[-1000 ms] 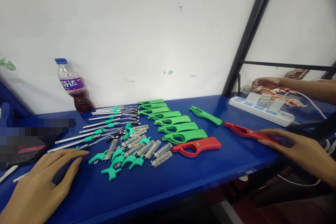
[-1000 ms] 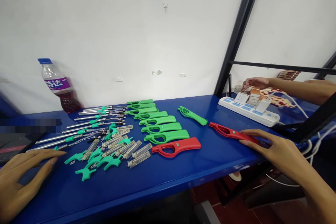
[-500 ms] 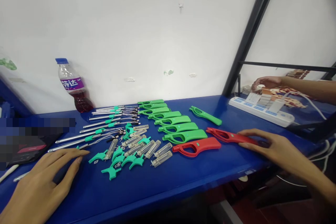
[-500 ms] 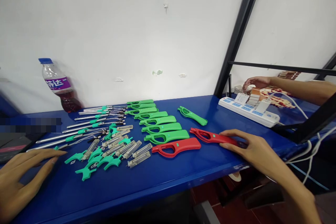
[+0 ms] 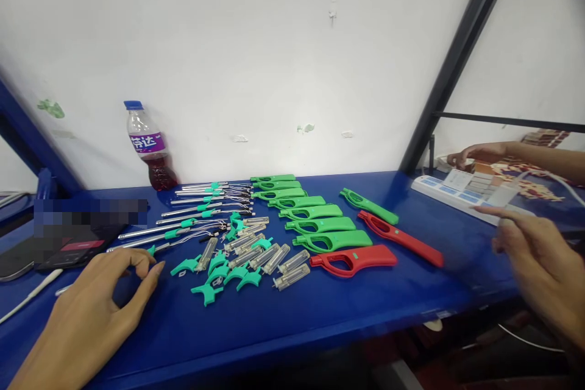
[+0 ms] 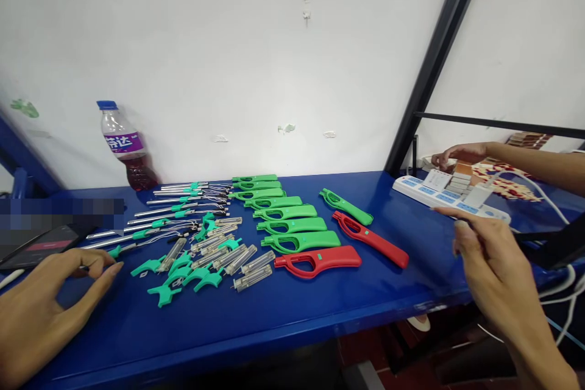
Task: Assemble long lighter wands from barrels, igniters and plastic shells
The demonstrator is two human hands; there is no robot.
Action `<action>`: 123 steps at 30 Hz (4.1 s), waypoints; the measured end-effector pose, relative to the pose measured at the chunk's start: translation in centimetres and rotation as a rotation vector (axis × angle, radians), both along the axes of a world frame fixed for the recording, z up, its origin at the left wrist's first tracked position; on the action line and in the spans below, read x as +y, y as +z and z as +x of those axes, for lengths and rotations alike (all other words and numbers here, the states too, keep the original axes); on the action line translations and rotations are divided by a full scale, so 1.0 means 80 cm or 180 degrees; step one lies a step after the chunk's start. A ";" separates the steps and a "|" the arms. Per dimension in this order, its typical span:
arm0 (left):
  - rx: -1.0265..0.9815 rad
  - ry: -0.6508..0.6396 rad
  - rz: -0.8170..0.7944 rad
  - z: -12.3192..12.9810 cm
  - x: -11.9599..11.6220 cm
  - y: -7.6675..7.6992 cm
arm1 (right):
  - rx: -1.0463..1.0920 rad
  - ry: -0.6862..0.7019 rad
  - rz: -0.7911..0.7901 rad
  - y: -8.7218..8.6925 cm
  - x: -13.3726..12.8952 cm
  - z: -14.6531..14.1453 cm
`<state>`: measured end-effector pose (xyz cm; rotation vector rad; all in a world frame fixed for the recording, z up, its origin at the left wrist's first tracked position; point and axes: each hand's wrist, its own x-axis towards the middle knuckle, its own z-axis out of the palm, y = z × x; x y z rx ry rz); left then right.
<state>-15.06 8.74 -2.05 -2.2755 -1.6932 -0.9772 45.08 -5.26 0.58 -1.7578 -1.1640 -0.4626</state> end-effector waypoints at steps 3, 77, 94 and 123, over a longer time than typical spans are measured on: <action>0.0154 0.0050 0.0059 -0.004 0.003 -0.003 | 0.0367 -0.0043 0.0682 -0.003 0.007 -0.009; 0.0277 0.0100 -0.1133 0.019 -0.003 0.013 | 0.0551 -0.0487 -0.1239 -0.041 0.048 0.020; 0.0258 0.0089 -0.1081 0.022 -0.002 0.016 | 0.0584 -0.0476 -0.1251 -0.035 0.047 0.014; 0.0277 0.0052 -0.1137 0.023 -0.005 0.018 | 0.0570 -0.0445 -0.1286 -0.038 0.048 0.019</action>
